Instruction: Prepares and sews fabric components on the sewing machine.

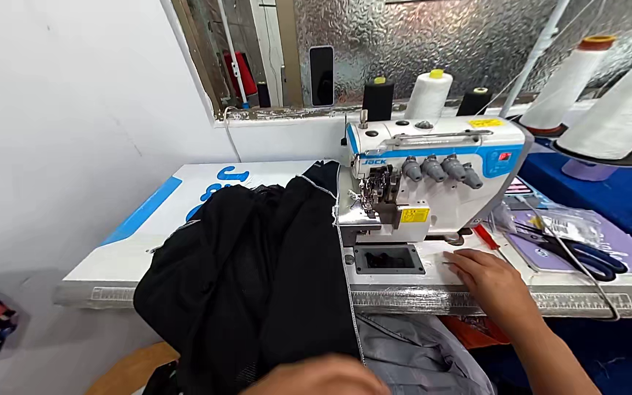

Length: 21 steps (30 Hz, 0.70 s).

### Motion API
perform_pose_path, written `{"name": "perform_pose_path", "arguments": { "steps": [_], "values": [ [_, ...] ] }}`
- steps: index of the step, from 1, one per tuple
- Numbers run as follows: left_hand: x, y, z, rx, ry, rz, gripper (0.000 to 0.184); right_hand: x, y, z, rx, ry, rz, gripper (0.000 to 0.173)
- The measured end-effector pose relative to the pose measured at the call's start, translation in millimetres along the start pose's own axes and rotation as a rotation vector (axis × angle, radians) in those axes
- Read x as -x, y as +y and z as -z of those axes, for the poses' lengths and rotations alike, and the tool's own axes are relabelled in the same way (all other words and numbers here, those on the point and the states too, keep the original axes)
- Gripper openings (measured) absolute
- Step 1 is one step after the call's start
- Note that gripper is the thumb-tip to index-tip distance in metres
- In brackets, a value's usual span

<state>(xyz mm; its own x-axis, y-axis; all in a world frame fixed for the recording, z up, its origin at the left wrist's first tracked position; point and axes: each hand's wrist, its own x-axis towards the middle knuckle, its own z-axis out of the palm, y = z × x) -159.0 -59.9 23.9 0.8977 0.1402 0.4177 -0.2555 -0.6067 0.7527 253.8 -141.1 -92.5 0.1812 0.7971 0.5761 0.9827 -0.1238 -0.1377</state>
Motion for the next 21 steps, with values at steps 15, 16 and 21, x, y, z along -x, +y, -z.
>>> {"name": "perform_pose_path", "arguments": {
  "steps": [15,16,21],
  "values": [
    [12,-43,24,-0.268,0.886,0.336,0.101,4,-105,0,-0.553,0.032,0.029,0.061],
    [14,-43,31,-0.318,0.964,0.370,0.112,3,-105,6,-0.615,0.034,0.023,0.061],
    [-23,-73,68,-0.628,0.884,0.334,0.068,-9,-92,20,-0.493,0.054,-0.025,0.043]
  ]
}}
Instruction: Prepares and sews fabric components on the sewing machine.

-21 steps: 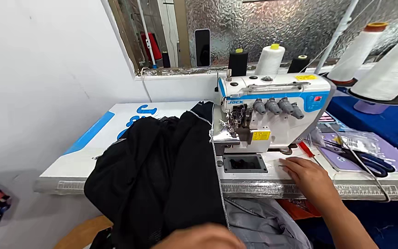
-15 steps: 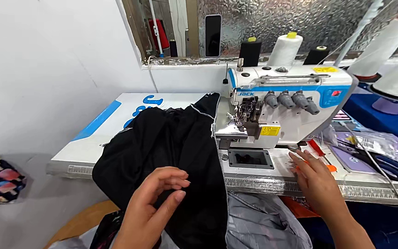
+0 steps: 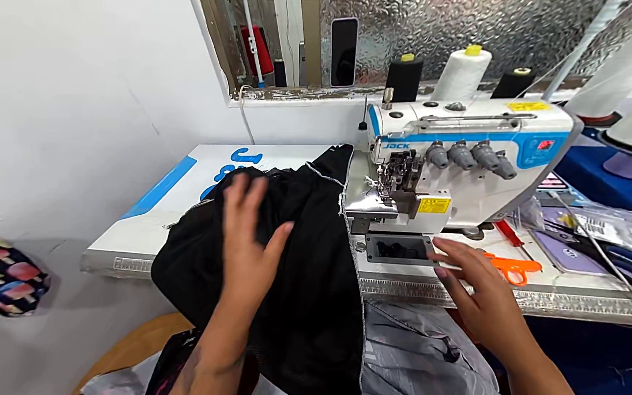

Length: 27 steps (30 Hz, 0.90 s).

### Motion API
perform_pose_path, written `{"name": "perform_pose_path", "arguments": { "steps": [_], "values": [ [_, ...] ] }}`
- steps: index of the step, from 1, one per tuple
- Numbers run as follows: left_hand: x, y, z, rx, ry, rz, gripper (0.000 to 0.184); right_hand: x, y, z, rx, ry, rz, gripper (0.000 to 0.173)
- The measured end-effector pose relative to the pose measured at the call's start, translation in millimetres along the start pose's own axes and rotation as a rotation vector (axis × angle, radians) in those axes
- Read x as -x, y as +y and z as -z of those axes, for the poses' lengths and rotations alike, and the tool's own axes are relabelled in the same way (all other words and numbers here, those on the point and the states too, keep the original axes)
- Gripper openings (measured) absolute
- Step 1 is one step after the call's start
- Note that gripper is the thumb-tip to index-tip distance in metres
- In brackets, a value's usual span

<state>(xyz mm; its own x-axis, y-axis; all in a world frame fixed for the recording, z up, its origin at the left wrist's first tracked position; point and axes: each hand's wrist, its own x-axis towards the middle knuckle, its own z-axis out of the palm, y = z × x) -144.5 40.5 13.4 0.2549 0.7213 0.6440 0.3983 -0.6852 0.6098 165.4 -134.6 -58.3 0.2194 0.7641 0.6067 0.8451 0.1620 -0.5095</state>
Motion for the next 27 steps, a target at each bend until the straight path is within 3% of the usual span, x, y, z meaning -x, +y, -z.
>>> {"name": "perform_pose_path", "arguments": {
  "steps": [2,5,7,11,14,17,19,22,27],
  "values": [
    [-36,-5,-41,-0.115,-0.091,-0.256,0.034,-11,10,10,0.235,-0.025,0.007,0.033],
    [-81,-20,-92,-0.270,-0.233,-0.503,0.025,-13,44,35,0.426,-0.036,-0.136,0.028],
    [-93,-30,-107,-0.341,-0.266,-0.528,0.019,2,79,46,0.470,-0.080,-0.155,0.031],
    [-71,-25,-101,-0.309,-0.129,-0.466,0.016,32,119,42,0.542,-0.013,-0.054,0.032],
    [-32,-8,-93,-0.037,-0.208,-0.193,0.016,25,94,37,0.429,0.014,-0.117,0.035],
    [6,14,-87,0.436,-0.343,0.079,0.013,-1,19,17,0.182,-0.007,-0.170,0.039],
    [31,21,-88,0.671,-0.399,0.176,0.014,-11,-32,-6,0.131,-0.042,-0.100,0.038],
    [54,21,-90,0.774,-0.396,0.156,0.022,-15,-61,-34,0.281,-0.037,0.079,0.040],
    [68,23,-91,0.741,-0.320,0.083,0.018,-11,-76,-41,0.395,0.000,0.082,0.034]
  ]
}}
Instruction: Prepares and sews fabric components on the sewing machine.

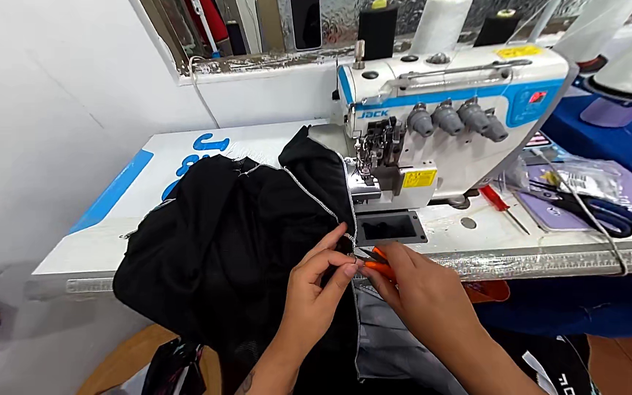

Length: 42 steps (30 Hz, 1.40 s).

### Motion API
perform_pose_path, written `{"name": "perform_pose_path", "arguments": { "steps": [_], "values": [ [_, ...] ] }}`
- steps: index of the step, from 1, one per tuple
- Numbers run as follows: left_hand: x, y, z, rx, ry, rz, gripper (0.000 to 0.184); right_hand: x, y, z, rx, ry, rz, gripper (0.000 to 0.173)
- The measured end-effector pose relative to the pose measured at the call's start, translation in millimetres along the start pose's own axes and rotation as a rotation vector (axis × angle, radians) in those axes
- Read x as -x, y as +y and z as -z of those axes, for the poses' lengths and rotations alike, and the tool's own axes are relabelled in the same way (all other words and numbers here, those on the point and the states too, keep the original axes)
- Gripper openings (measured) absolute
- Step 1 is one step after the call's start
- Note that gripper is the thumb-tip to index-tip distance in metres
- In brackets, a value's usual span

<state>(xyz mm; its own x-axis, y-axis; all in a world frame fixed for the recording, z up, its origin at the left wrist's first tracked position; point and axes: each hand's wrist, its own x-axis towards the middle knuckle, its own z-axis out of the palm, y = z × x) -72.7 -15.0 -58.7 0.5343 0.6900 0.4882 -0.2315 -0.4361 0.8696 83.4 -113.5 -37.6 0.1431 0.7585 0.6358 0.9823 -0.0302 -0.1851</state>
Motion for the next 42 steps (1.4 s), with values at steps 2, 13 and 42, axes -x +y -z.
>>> {"name": "perform_pose_path", "arguments": {
  "steps": [2,13,42],
  "values": [
    [1,-2,-3,-0.001,0.004,-0.010,0.017,2,-2,2,0.015,0.007,-0.007,0.034],
    [11,-1,-13,-0.009,-0.077,0.008,0.023,2,-6,0,0.052,0.011,0.007,0.027],
    [120,-41,-13,-0.199,-1.133,0.403,0.036,220,38,105,-0.652,-1.241,-0.578,0.045]
  ]
}}
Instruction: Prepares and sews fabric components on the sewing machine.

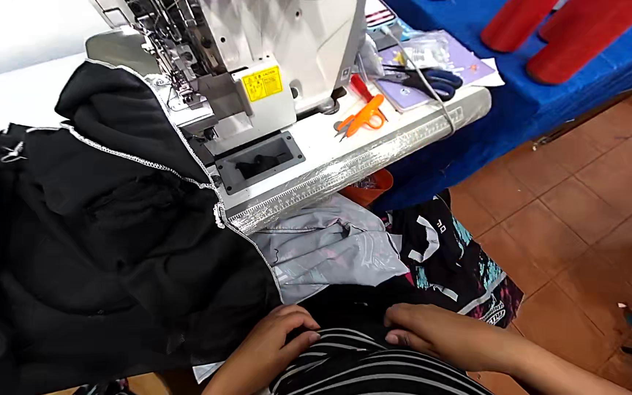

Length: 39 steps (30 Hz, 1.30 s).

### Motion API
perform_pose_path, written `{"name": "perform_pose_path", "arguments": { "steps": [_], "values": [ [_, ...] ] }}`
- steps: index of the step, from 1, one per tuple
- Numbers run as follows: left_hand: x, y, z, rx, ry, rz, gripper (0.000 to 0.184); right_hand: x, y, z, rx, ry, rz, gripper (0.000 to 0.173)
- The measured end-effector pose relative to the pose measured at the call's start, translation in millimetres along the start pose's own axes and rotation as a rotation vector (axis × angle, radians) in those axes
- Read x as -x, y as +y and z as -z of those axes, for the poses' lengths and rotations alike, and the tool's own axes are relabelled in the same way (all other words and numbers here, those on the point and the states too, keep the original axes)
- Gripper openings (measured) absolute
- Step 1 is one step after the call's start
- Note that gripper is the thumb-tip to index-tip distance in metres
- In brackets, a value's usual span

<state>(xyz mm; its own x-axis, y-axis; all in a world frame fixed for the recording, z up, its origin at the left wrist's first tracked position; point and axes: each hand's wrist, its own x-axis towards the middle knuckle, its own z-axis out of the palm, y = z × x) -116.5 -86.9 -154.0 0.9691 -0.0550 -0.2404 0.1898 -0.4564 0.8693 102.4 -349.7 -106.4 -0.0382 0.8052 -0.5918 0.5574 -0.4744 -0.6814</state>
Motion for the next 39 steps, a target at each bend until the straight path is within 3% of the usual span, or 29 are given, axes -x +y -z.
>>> {"name": "perform_pose_path", "arguments": {
  "steps": [4,9,15,17,20,23,26,30,33,36,39],
  "values": [
    [-16,13,-6,-0.144,-0.053,-0.019,0.032,4,7,-31,0.052,0.328,0.028,0.028],
    [-36,42,-7,-0.041,-0.127,0.222,0.039,2,1,-41,0.013,0.511,-0.058,0.028],
    [-67,53,-20,-0.039,-0.313,-0.110,0.041,6,-8,-36,-0.071,0.556,-0.113,0.032],
    [-81,49,-31,-0.112,-0.205,-0.156,0.033,9,-4,-30,-0.234,0.490,-0.125,0.032],
    [-104,26,-48,-0.154,-0.052,-0.114,0.026,12,9,-29,-0.681,0.359,-0.164,0.025],
    [-125,18,-57,-0.222,-0.045,-0.075,0.023,26,22,-40,-0.946,0.325,-0.282,0.028],
    [-134,19,-61,-0.278,-0.103,-0.090,0.022,54,34,-64,-0.850,0.370,-0.408,0.046],
    [-133,20,-64,-0.312,-0.180,-0.176,0.021,82,64,-125,-0.948,0.463,-0.555,0.059],
    [-132,19,-67,-0.272,-0.271,-0.250,0.022,81,105,-162,-0.628,0.537,-0.612,0.075],
    [-128,17,-64,-0.176,-0.304,-0.206,0.025,61,118,-162,-0.333,0.590,-0.576,0.076],
    [-117,11,-51,-0.129,-0.219,-0.151,0.028,46,124,-136,-0.199,0.638,-0.499,0.073]
  ]
}}
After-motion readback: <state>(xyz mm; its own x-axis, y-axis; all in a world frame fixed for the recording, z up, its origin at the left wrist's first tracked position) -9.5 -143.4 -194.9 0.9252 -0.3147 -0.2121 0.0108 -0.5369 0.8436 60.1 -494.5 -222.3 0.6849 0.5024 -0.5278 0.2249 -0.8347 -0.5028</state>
